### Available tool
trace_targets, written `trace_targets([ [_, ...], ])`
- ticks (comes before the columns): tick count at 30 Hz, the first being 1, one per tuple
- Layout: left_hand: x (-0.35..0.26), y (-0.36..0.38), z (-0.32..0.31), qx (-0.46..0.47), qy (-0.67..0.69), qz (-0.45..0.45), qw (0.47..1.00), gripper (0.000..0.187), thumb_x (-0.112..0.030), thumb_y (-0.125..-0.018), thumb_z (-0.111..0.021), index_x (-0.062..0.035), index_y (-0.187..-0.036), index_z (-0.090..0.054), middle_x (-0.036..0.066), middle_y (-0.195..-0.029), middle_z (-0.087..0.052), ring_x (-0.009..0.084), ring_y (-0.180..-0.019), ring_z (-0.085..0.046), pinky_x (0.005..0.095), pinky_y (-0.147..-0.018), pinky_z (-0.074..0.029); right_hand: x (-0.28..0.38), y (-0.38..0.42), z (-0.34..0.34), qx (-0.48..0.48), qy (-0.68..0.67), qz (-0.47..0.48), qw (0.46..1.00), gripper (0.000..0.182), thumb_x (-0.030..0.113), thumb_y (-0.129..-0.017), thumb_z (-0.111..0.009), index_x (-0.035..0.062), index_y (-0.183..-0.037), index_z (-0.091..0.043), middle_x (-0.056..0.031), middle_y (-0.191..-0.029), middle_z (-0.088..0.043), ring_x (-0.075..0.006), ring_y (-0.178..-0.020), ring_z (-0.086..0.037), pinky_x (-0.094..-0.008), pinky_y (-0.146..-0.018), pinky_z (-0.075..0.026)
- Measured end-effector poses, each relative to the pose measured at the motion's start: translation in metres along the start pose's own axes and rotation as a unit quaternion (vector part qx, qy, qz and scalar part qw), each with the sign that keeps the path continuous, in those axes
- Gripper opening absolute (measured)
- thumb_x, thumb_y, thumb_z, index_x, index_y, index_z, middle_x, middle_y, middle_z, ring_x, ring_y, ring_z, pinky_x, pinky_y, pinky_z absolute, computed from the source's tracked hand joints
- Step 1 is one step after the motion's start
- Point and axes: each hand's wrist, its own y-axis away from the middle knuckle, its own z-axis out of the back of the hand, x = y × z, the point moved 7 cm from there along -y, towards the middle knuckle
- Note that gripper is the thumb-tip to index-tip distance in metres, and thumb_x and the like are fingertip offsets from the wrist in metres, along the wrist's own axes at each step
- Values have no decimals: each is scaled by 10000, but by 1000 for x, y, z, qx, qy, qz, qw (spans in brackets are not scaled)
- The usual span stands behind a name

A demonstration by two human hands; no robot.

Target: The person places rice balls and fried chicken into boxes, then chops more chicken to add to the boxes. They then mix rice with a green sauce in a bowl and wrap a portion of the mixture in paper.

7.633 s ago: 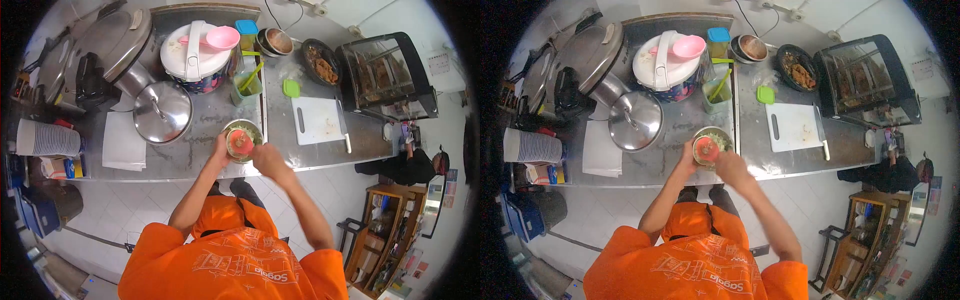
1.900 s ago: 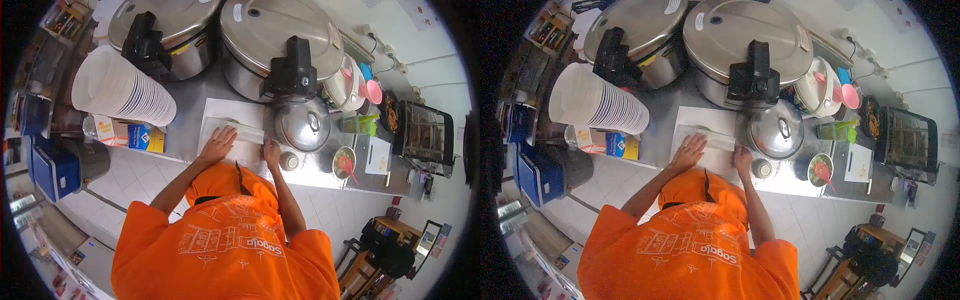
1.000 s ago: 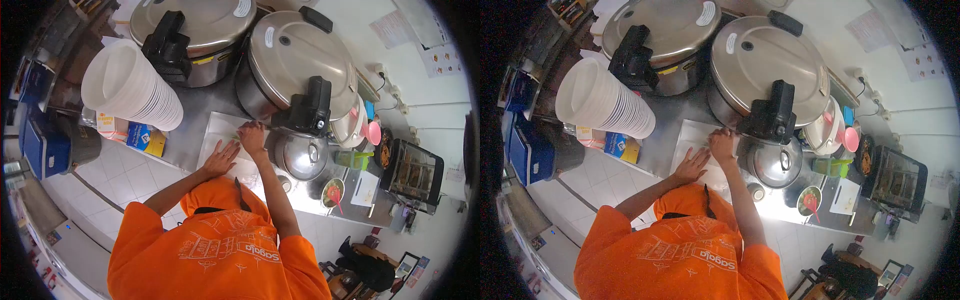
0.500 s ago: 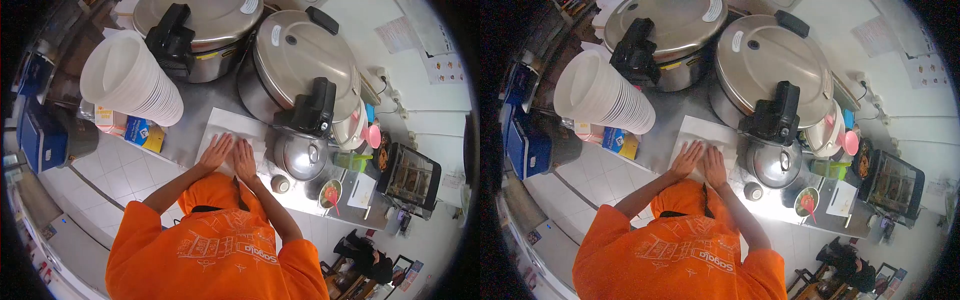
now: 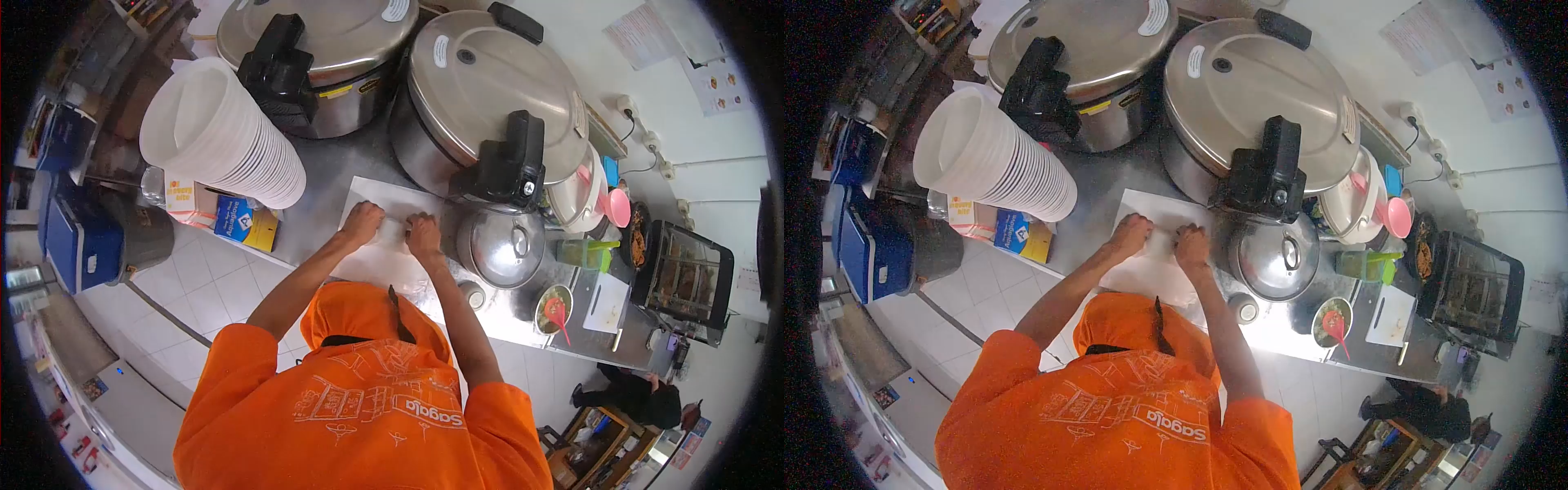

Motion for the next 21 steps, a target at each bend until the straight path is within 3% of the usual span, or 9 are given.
trace_targets([
  [2, 4, 6, -18, 59, 19, 37, 997, 204, -41, -743, -634, -64, -930, -712, 167, -1040, -646, 337, -974, -617, 460, -802, -508, -5, 14, -18, -26, -31, 7, 999, 334, 88, -774, -679, 49, -1105, -652, -170, -1121, -606, -365, -1060, -557, -445, -867, -495],
  [5, 2, 57, -31, -51, 26, 3, 998, 233, -33, -812, -594, -35, -1023, -694, 192, -1004, -664, 367, -879, -654, 446, -774, -538, 12, 58, -13, -162, -114, 107, 974, 437, 8, -804, -586, -40, -1237, -560, -219, -1160, -573, -401, -1079, -532, -462, -949, -465],
  [7, -4, 89, -15, -238, 130, -117, 956, 340, -57, -886, -552, -44, -1218, -623, 185, -1081, -664, 366, -983, -646, 441, -844, -537, 18, 73, -5, -201, -124, 135, 962, 504, 10, -806, -578, -90, -1290, -480, -252, -1225, -529, -422, -1122, -504, -453, -992, -444],
  [9, -13, 98, 7, -215, 123, -136, 959, 402, -69, -907, -540, -47, -1309, -543, 186, -1113, -661, 366, -1011, -642, 442, -860, -535, 30, 96, 14, -211, -121, 205, 948, 554, 12, -814, -581, -89, -1339, -434, -272, -1298, -482, -436, -1176, -475, -443, -1015, -432],
  [11, -16, 103, 13, -194, 118, -152, 962, 477, -80, -929, -528, -50, -1400, -462, 187, -1144, -657, 365, -1039, -637, 443, -876, -533, 15, 90, 4, -206, -111, 202, 951, 529, 13, -811, -608, -73, -1317, -482, -256, -1302, -509, -423, -1181, -495, -431, -1008, -441],
  [13, 9, 84, -10, -57, 193, -43, 979, 599, -76, -923, -556, -56, -1478, -331, 177, -1201, -638, 345, -1094, -627, 422, -944, -516, -8, 73, -8, -122, -209, 215, 946, 452, -1, -805, -626, -40, -1252, -571, -219, -1252, -569, -406, -1150, -529, -437, -986, -457],
  [14, 9, 78, -7, -56, 194, -44, 979, 599, -76, -923, -556, -56, -1478, -331, 177, -1201, -638, 345, -1094, -627, 422, -944, -516, -18, 63, -6, -115, -259, 198, 938, 333, -10, -806, -632, 2, -1137, -660, -191, -1143, -641, -389, -1076, -588, -435, -926, -495],
  [17, 10, 54, 1, -8, 247, -5, 969, 664, -46, -900, -582, -65, -1496, -289, 163, -1162, -658, 345, -1072, -638, 425, -925, -520, -24, 39, 1, -47, -229, 205, 950, 283, -19, -816, -618, 29, -1086, -687, -182, -1069, -674, -380, -1005, -629, -421, -882, -518],
  [21, 8, 38, 12, -29, 234, -11, 972, 613, -4, -854, -610, -83, -1424, -401, 141, -1083, -686, 359, -1010, -650, 450, -886, -520, -29, 17, -10, -19, -197, 168, 966, 246, 12, -818, -627, 57, -1049, -698, -165, -983, -698, -359, -928, -661, -407, -830, -536],
])
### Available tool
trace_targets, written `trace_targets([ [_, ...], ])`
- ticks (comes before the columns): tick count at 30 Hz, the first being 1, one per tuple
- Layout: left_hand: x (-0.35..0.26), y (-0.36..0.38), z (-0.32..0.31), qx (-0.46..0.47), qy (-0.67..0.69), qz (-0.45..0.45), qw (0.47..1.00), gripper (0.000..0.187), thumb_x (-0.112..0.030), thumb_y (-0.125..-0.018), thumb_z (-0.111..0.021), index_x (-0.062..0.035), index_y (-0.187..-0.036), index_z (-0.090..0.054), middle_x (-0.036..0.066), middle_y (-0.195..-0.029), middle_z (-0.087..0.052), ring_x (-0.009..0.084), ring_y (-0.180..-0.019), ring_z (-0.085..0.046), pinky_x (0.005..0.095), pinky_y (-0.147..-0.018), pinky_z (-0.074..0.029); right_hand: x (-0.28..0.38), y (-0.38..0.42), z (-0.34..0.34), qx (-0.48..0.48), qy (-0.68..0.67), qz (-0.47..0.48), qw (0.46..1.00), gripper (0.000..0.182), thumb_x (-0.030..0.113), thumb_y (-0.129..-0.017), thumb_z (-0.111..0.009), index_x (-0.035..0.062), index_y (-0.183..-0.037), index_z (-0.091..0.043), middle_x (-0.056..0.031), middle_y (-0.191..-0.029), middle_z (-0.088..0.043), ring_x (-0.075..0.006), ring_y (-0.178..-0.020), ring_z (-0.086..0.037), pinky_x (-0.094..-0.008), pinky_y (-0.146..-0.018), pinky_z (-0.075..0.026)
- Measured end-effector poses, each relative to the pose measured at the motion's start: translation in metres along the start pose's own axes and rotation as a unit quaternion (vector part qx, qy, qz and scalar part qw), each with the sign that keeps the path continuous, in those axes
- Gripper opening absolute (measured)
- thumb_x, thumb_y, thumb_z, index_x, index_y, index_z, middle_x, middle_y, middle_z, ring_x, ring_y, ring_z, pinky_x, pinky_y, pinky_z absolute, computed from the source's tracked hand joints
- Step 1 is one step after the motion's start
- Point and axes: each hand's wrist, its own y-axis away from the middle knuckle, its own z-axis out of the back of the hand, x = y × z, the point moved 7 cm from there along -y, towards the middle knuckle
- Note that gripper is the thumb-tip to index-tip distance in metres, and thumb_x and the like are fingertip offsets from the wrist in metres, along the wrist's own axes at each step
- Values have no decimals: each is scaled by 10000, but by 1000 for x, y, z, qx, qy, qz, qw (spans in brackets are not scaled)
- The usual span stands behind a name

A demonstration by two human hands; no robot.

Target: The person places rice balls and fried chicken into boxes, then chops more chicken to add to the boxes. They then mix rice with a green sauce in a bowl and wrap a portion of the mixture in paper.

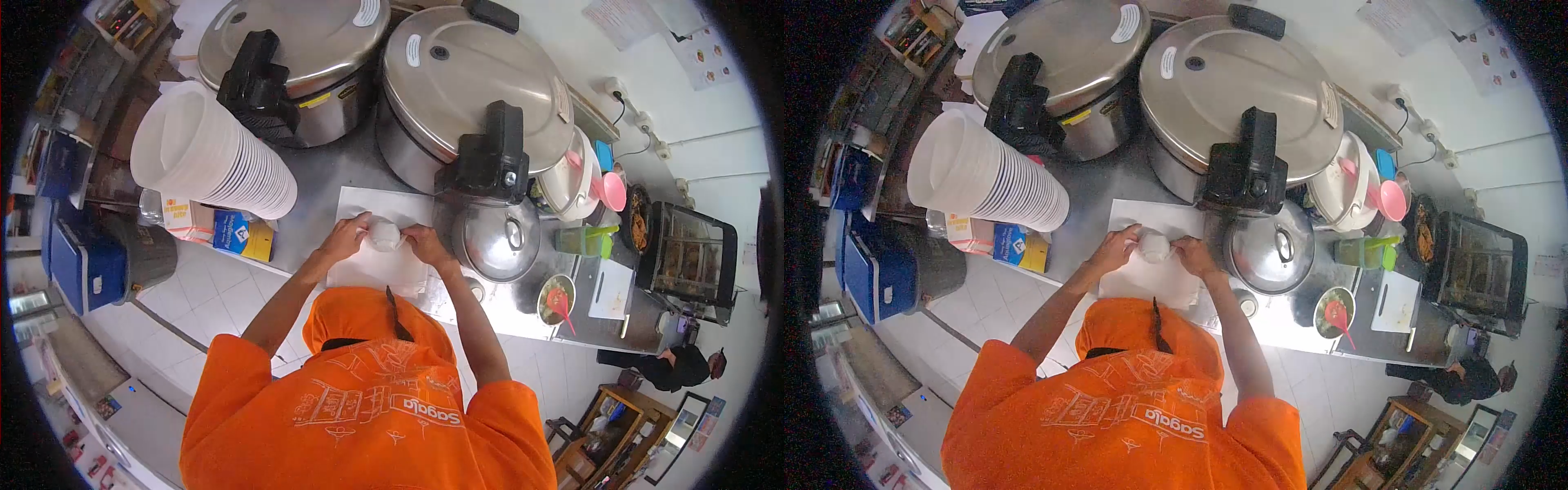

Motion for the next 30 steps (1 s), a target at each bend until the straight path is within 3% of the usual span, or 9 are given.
trace_targets([
  [7, -10, -15, -7, -34, -109, -27, 993, 293, 42, -764, -598, -17, -1047, -648, 182, -1041, -592, 380, -1032, -572, 460, -871, -482, 4, -13, -16, -23, 5, -124, 992, 222, 137, -820, -611, 72, -1024, -668, -159, -980, -691, -362, -942, -647, -461, -868, -506],
  [9, -13, -11, -9, -107, -145, -119, 976, 285, 51, -753, -574, -15, -1024, -635, 189, -1046, -534, 390, -1026, -535, 473, -831, -469, 53, -4, 1, -120, 294, -86, 944, 243, 152, -799, -594, 71, -1023, -642, -151, -1003, -662, -361, -973, -609, -514, -843, -484],
  [16, 13, 9, -33, -64, 311, 26, 948, 365, 17, -899, -572, 3, -1262, -531, 90, -1225, -604, 202, -1127, -571, 344, -970, -464, 30, 31, 2, -99, -283, -89, 950, 263, 50, -881, -545, 47, -1144, -559, -127, -950, -638, -229, -882, -641, -362, -755, -524],
  [18, -34, 10, -28, -53, 363, 52, 929, 394, 5, -910, -567, 6, -1303, -524, 91, -1253, -599, 202, -1146, -567, 342, -987, -455, 33, 33, -22, -29, -621, -207, 755, 269, 59, -879, -571, 43, -1147, -565, -91, -948, -629, -161, -868, -603, -325, -746, -511],
  [20, -45, 14, -35, -58, 409, 93, 906, 424, -7, -922, -561, 8, -1344, -516, 93, -1281, -594, 202, -1166, -562, 339, -1004, -447, 41, 36, -14, -102, -581, -200, 783, 257, 43, -836, -600, 58, -1093, -590, -89, -976, -630, -187, -883, -613, -330, -738, -514],
  [22, -40, 9, -40, -41, 317, 85, 944, 412, -21, -927, -571, 7, -1338, -545, 87, -1282, -602, 188, -1181, -556, 328, -1018, -436, 57, 55, 41, -358, -92, -85, 925, 235, 17, -782, -613, 63, -1012, -630, -116, -941, -653, -232, -852, -648, -352, -734, -525],
  [25, -70, 14, -29, -100, 303, 22, 947, 407, 67, -896, -539, 9, -1296, -584, 112, -1286, -600, 173, -1225, -527, 289, -1014, -433, 33, 61, 25, -283, -129, -167, 935, 149, 97, -787, -669, 33, -921, -677, -148, -809, -675, -245, -808, -691, -359, -721, -532],
  [28, -111, 17, -3, -83, 201, -29, 976, 441, 95, -877, -544, -32, -1296, -597, 103, -1198, -579, 194, -1117, -574, 292, -902, -492, 99, 64, 53, -193, -586, -250, 746, 303, 187, -906, -676, -43, -1092, -611, -94, -987, -671, -161, -876, -650, -284, -775, -540],
  [30, -104, 20, -3, -59, 297, 4, 953, 428, 93, -860, -579, -40, -1265, -616, 94, -1174, -580, 188, -1089, -583, 286, -887, -495, 127, 63, 62, -192, -563, -247, 765, 341, 153, -865, -721, -31, -1126, -601, -83, -1017, -665, -161, -883, -648, -293, -769, -541],
])
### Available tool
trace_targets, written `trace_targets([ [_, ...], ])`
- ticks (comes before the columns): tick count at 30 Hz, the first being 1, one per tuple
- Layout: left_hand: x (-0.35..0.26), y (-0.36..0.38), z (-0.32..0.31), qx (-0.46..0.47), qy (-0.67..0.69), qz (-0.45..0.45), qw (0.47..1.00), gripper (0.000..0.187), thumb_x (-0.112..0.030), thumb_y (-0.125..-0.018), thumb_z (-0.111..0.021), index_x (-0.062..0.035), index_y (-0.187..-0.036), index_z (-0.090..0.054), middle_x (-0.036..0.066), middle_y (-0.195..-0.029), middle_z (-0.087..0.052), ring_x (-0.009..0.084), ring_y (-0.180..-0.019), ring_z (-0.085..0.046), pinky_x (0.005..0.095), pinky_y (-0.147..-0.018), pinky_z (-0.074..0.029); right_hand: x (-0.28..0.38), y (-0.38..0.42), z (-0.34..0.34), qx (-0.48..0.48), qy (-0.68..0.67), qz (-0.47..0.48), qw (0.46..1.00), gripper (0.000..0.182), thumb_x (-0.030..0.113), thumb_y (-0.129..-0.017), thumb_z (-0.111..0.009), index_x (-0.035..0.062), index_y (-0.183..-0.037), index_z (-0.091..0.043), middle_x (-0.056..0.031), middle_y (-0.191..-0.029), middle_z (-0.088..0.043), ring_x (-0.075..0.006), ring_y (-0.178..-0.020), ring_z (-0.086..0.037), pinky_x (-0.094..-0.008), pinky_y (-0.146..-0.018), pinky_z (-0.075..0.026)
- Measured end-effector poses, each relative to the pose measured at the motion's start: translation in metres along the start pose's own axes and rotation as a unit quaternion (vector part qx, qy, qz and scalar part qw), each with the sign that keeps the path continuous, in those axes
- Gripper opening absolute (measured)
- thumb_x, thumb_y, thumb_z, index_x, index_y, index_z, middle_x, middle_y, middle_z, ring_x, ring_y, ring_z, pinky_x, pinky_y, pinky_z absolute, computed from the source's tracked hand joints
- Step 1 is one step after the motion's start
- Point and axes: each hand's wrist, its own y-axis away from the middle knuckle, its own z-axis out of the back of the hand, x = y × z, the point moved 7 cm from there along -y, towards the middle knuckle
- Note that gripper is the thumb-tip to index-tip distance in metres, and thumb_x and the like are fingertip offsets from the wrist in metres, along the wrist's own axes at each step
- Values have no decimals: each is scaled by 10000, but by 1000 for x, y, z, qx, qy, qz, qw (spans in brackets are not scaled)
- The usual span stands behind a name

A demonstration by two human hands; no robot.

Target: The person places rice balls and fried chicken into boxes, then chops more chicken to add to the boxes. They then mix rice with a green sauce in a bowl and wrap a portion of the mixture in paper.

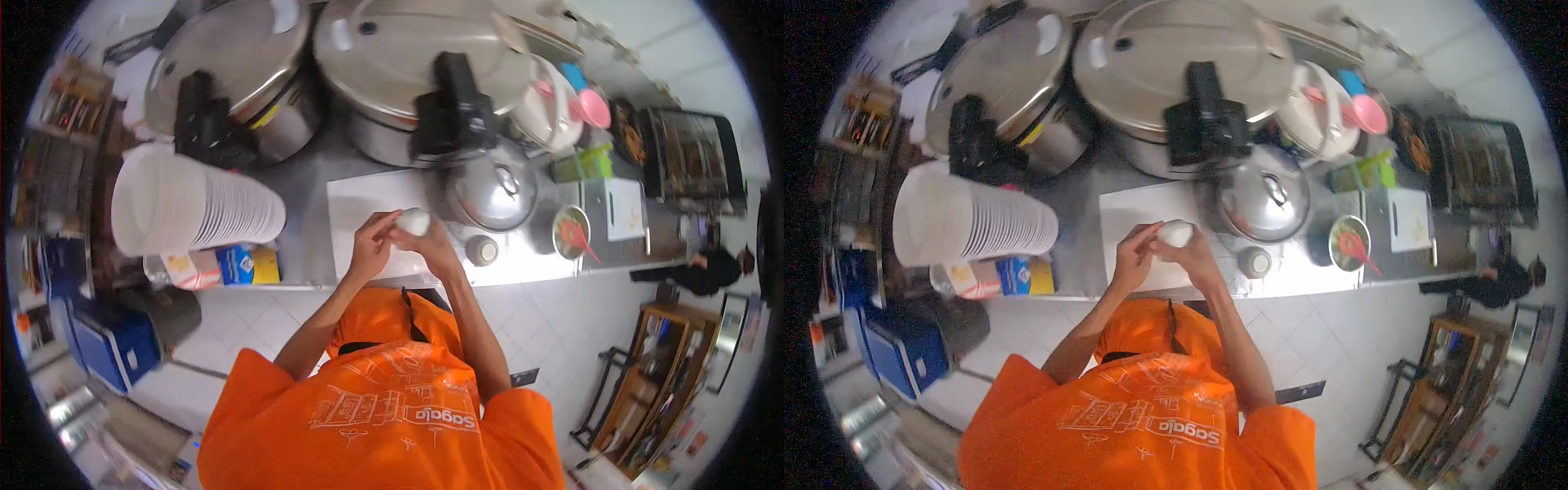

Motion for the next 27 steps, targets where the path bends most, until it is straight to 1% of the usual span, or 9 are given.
trace_targets([
  [4, 3, 3, 18, -151, 43, -74, 985, 333, 46, -771, -739, -72, -1077, -679, 28, -1014, -626, 139, -962, -615, 242, -767, -486, -16, 5, -11, -104, -73, -3, 992, 401, 11, -763, -751, -5, -1135, -603, -94, -1026, -668, -181, -910, -663, -307, -769, -563],
  [6, 15, 12, 21, -137, 33, 4, 990, 174, 37, -779, -737, -33, -938, -738, 61, -898, -715, 128, -844, -653, 272, -748, -515, -24, 5, -11, -171, 54, 65, 982, 421, 0, -700, -730, -7, -1102, -608, -104, -1021, -672, -187, -915, -662, -303, -800, -550],
  [8, 16, 22, 24, -137, 75, 77, 985, 189, -79, -859, -734, 16, -1024, -732, 85, -881, -744, 119, -772, -676, 251, -744, -548, -15, 16, -29, -178, 142, 115, 967, 570, 32, -658, -780, -41, -1180, -563, -139, -1115, -640, -222, -1005, -628, -356, -920, -501],
  [10, 17, 30, 30, -128, 160, 123, 971, 274, -157, -896, -718, 25, -1101, -706, 85, -966, -733, 126, -878, -669, 262, -805, -539, 4, 34, -50, -254, 374, 224, 863, 684, 54, -663, -802, -52, -1274, -514, -154, -1148, -605, -263, -1059, -603, -377, -951, -481],
  [12, 27, 39, 19, -87, 411, 303, 855, 373, -209, -925, -693, 28, -1209, -651, 94, -1078, -700, 136, -998, -636, 276, -879, -517, 9, 39, -71, -214, 414, 246, 850, 719, 65, -671, -807, -49, -1307, -493, -161, -1128, -593, -290, -1056, -590, -394, -950, -468],
  [16, -7, 45, 34, -20, 197, 243, 950, 592, -318, -862, -759, 44, -1295, -580, 112, -1216, -639, 146, -1102, -585, 283, -925, -471, -9, 23, -82, -70, 496, 298, 813, 780, 97, -702, -819, -38, -1376, -452, -246, -1219, -554, -401, -1143, -521, -451, -1009, -404],
  [21, 17, 49, 70, -94, 89, 293, 947, 886, -450, -729, -839, 33, -1381, -483, 162, -1333, -553, 256, -1192, -542, 364, -979, -451, -37, -11, -113, 45, 539, 306, 784, 794, 38, -654, -798, -40, -1365, -452, -230, -1211, -589, -410, -1275, -436, -452, -1038, -404],
  [24, 50, 35, 107, -158, 142, 238, 948, 633, -306, -828, -787, 16, -1313, -537, 136, -1235, -611, 190, -1111, -592, 316, -923, -493, -86, -54, -124, 23, 329, 281, 901, 647, 132, -654, -835, -50, -1206, -551, -217, -1059, -678, -382, -924, -669, -423, -830, -537],
  [27, 89, 55, 161, -279, 32, 208, 937, 491, -278, -980, -577, -2, -1374, -480, 133, -1336, -546, 224, -1217, -522, 335, -1016, -421, -141, -85, -140, -104, 401, 205, 887, 684, 228, -651, -841, -10, -1213, -531, -202, -1041, -680, -395, -926, -657, -456, -813, -531],
])
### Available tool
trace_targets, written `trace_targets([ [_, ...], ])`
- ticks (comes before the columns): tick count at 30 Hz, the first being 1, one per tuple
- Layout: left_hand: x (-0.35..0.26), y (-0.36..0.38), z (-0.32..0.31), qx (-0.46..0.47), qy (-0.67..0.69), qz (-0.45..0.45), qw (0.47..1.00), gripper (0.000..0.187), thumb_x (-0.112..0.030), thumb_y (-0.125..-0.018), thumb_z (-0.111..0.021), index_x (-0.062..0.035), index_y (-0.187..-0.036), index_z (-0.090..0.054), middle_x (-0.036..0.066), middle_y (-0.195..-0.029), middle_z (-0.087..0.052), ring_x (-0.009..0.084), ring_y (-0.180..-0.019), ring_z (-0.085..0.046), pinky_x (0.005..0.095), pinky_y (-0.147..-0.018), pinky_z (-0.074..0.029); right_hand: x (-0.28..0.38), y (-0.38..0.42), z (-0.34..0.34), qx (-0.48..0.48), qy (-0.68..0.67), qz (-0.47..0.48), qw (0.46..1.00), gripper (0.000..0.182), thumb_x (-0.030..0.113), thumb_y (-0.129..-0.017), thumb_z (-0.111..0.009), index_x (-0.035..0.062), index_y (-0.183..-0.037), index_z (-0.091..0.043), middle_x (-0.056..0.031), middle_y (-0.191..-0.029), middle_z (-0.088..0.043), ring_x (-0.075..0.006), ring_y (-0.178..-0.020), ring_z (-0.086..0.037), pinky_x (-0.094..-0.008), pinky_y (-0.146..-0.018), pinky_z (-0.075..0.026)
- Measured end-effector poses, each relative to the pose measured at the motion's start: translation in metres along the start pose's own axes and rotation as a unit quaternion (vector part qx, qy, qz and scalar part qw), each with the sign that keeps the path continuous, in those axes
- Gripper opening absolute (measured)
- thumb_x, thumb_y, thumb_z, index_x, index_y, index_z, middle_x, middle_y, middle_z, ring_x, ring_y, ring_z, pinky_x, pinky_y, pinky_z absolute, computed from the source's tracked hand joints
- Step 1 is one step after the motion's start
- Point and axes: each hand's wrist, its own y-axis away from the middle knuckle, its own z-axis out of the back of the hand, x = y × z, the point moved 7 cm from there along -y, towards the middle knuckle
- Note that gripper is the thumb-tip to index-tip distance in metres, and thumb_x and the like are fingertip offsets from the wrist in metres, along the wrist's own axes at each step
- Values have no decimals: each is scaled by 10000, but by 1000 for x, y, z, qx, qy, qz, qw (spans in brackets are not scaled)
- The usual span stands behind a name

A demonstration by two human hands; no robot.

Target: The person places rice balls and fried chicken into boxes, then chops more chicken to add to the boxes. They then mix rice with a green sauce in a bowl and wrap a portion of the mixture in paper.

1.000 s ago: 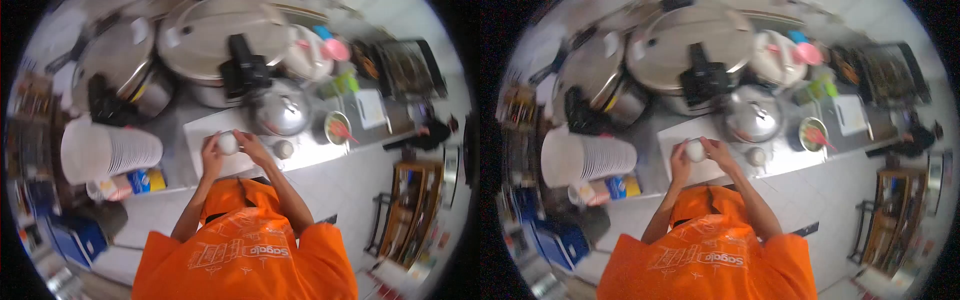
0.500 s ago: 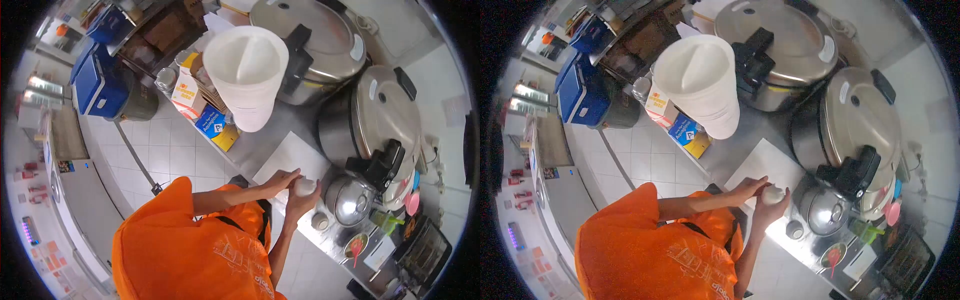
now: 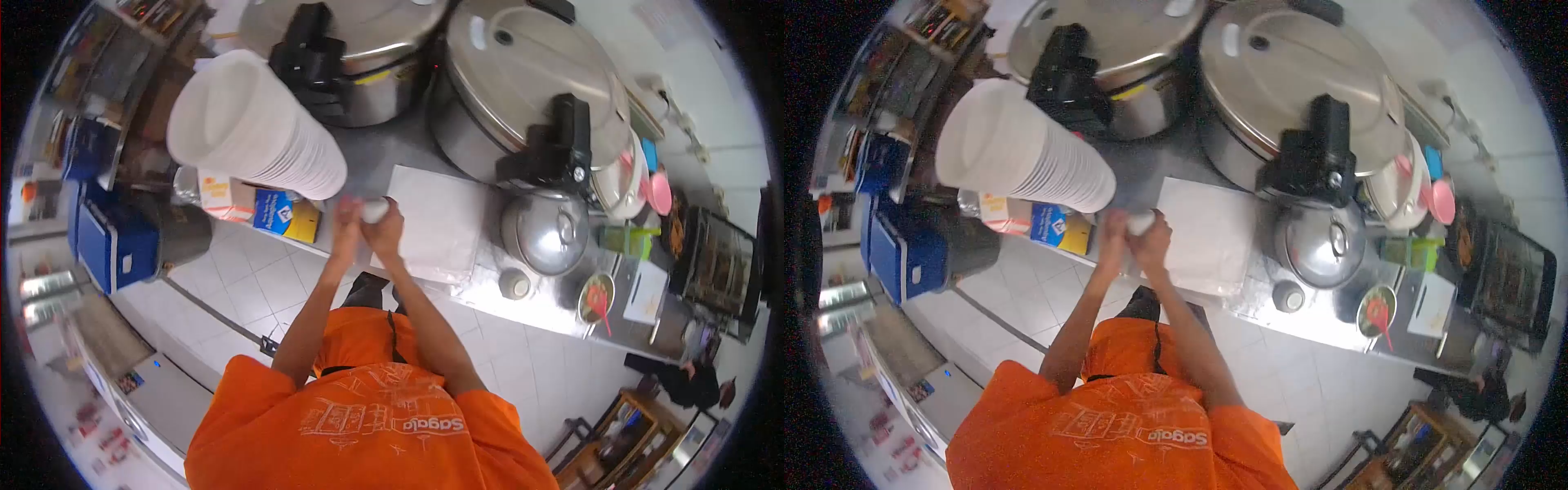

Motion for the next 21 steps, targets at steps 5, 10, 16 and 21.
trace_targets([
  [5, 5, 14, 36, -81, -83, -111, 987, 495, -306, -1023, -503, 37, -1375, -452, 163, -1336, -522, 230, -1197, -517, 344, -1033, -402, 14, 5, -43, 104, 85, -116, 984, 843, 297, -714, -803, -67, -1349, -385, -276, -1334, -496, -445, -1183, -476, -465, -1025, -410],
  [10, 26, -19, 26, -92, -228, -186, 951, 533, -280, -904, -681, 70, -1268, -511, 189, -1238, -565, 278, -1117, -541, 399, -1008, -416, 15, 18, -9, 143, -7, 48, 988, 730, 150, -812, -661, -141, -1380, -306, -334, -1384, -393, -471, -1302, -376, -471, -1108, -326],
  [16, 1, -13, 2, -140, -204, -199, 948, 679, -237, -787, -832, 67, -1282, -479, 207, -1266, -546, 300, -1145, -542, 413, -989, -453, -62, 94, 227, -44, -89, -112, 989, 275, 71, -847, -668, 22, -1117, -656, -155, -1045, -671, -316, -995, -652, -380, -866, -522],
  [21, -52, 82, -56, -253, -380, -423, 783, 619, -211, -787, -821, 49, -1251, -505, 226, -1255, -559, 358, -1110, -567, 417, -979, -456, -150, 128, 496, -365, 357, -60, 858, 328, 105, -769, -754, 67, -1066, -620, -128, -1025, -637, -345, -1030, -565, -433, -922, -433],
])
